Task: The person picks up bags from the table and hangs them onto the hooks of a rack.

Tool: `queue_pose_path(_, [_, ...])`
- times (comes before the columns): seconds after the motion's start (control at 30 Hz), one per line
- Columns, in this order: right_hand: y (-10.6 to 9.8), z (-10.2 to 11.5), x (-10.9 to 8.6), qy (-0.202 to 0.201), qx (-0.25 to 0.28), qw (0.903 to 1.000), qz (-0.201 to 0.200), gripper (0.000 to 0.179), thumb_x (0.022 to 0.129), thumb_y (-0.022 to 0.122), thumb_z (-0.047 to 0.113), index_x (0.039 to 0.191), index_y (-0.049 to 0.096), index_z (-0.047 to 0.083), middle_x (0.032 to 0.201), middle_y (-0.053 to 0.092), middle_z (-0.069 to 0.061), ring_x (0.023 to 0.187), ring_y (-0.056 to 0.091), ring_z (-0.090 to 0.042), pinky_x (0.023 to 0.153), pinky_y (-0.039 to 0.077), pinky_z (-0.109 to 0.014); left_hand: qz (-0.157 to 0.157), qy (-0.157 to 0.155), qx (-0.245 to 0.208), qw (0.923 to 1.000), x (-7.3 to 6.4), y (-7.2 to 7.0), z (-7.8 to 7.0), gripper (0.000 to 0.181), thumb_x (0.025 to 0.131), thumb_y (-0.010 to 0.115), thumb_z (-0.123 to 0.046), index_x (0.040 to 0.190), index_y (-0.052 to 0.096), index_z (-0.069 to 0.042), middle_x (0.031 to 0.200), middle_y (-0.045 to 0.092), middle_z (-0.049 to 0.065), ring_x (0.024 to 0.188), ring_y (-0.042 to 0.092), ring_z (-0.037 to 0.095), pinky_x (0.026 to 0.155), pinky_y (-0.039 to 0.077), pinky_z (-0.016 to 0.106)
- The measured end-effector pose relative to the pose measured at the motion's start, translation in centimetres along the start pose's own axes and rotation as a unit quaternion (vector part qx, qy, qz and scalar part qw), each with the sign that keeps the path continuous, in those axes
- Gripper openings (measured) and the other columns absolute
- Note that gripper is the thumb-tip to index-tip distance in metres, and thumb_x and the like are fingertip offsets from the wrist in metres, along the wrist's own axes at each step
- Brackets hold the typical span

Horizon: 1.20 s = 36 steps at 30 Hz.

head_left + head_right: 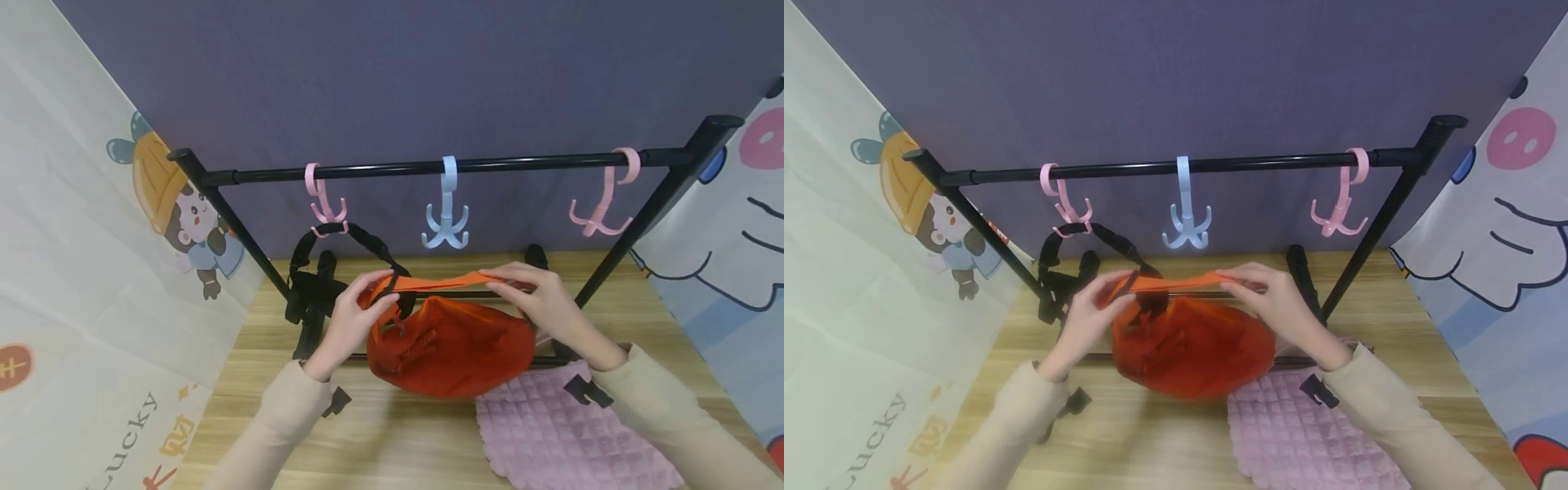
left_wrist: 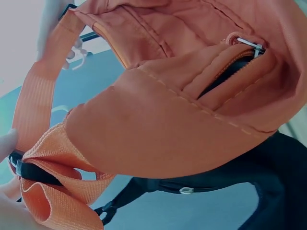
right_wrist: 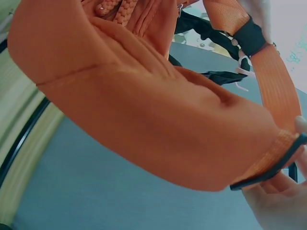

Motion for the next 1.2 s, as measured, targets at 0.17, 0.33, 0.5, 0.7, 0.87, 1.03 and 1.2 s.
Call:
queue_pose_path(0.17, [-0.5,0.7,0.9,-0.019,-0.018,0.9994,-0.021,0.028,0.078,0.065,0.005,0.105,0.066,0.010,0.092,0.064,-0.002,0.066,0.052,-0.004,0.053,0.042,-0.014,-0.014,0.007,-0.010,0.9998,0.8,-0.3,-0.8,0.036,0.082,0.063,-0.010,0.116,0.056,-0.004,0.103,0.058,0.012,0.089,0.054,0.019,0.074,0.046,0.025])
queue_pose_path(0.33, [-1.0,1.3,1.6,0.014,-0.011,0.9996,-0.021,0.026,0.083,0.061,0.012,0.108,0.065,0.014,0.091,0.064,-0.001,0.073,0.054,-0.005,0.059,0.046,-0.014,-0.026,0.025,-0.028,0.9990,1.6,-0.5,-1.6,0.036,0.082,0.062,-0.008,0.116,0.055,-0.001,0.106,0.057,0.014,0.092,0.053,0.021,0.077,0.044,0.023])
queue_pose_path(0.5, [-1.5,1.8,2.4,0.015,-0.020,0.9990,-0.036,0.023,0.083,0.061,0.016,0.106,0.067,0.013,0.087,0.063,-0.001,0.066,0.048,-0.009,0.053,0.040,-0.015,-0.039,0.051,-0.039,0.9971,2.4,-0.7,-2.5,0.034,0.083,0.060,-0.006,0.116,0.054,0.002,0.110,0.055,0.015,0.093,0.054,0.022,0.078,0.044,0.021])
queue_pose_path(0.7, [-2.0,2.3,3.1,0.007,-0.033,0.9977,-0.059,0.020,0.084,0.060,0.014,0.101,0.068,0.010,0.080,0.059,0.006,0.059,0.043,-0.010,0.049,0.034,-0.019,-0.058,0.070,-0.049,0.9947,3.0,-0.9,-3.3,0.033,0.084,0.058,-0.005,0.116,0.054,0.003,0.111,0.054,0.016,0.093,0.054,0.023,0.077,0.044,0.022])
queue_pose_path(0.87, [-2.5,2.5,3.8,0.001,-0.042,0.9963,-0.075,0.021,0.084,0.060,0.014,0.102,0.068,0.009,0.081,0.060,0.005,0.057,0.039,-0.010,0.047,0.030,-0.021,-0.065,0.081,-0.051,0.9933,3.7,-1.0,-3.8,0.033,0.084,0.058,-0.004,0.116,0.053,0.004,0.110,0.054,0.018,0.094,0.054,0.024,0.078,0.044,0.021])
queue_pose_path(1.03, [-2.8,2.5,4.5,-0.011,-0.058,0.9935,-0.097,0.019,0.082,0.061,0.012,0.099,0.068,0.006,0.077,0.058,0.002,0.053,0.037,-0.009,0.046,0.029,-0.020,-0.070,0.087,-0.045,0.9928,4.8,-0.9,-3.1,0.032,0.085,0.058,-0.008,0.116,0.055,0.001,0.106,0.057,0.015,0.089,0.054,0.021,0.075,0.044,0.023])
queue_pose_path(1.2, [-2.8,3.5,5.0,-0.029,-0.074,0.9894,-0.121,0.015,0.081,0.061,0.005,0.094,0.068,0.001,0.075,0.058,-0.005,0.051,0.033,-0.007,0.046,0.025,-0.020,-0.072,0.097,-0.041,0.9918,6.1,-0.5,-1.2,0.032,0.086,0.058,-0.017,0.117,0.057,-0.009,0.108,0.058,0.007,0.091,0.054,0.013,0.076,0.043,0.024])
Point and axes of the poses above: each hand's wrist, its own x-axis towards the middle knuckle, its own y-axis out of the palm, z = x × y, the point moved 4 cm from there along x, towards the middle knuckle
